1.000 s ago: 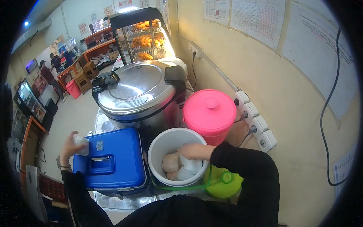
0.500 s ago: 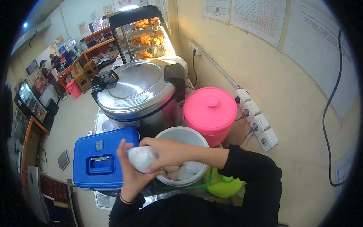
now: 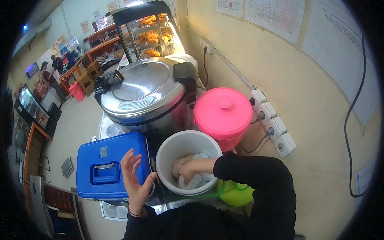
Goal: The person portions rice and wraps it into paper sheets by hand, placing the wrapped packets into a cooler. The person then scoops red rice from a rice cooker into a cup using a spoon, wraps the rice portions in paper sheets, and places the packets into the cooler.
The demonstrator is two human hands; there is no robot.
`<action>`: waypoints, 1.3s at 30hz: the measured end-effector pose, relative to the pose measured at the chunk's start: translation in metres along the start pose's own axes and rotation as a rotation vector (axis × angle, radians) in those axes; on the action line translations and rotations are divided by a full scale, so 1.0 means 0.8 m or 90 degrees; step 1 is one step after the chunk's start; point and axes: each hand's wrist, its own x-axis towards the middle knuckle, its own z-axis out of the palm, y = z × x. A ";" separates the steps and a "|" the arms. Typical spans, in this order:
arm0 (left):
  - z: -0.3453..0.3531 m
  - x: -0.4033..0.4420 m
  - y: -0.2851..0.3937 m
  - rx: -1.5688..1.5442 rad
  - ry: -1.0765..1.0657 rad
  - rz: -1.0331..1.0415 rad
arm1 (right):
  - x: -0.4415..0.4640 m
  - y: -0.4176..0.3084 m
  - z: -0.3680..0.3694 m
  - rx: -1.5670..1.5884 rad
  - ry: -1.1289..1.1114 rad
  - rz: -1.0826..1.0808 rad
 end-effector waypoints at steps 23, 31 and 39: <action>0.117 -0.022 -0.072 0.574 -0.651 0.031 | -0.147 0.026 0.297 0.190 0.694 0.446; 0.108 -0.009 -0.104 0.385 -0.713 0.006 | -0.229 0.032 0.265 0.289 1.251 0.371; -0.013 0.005 0.093 0.298 -0.050 -0.066 | -0.182 -0.040 0.040 0.133 0.800 0.077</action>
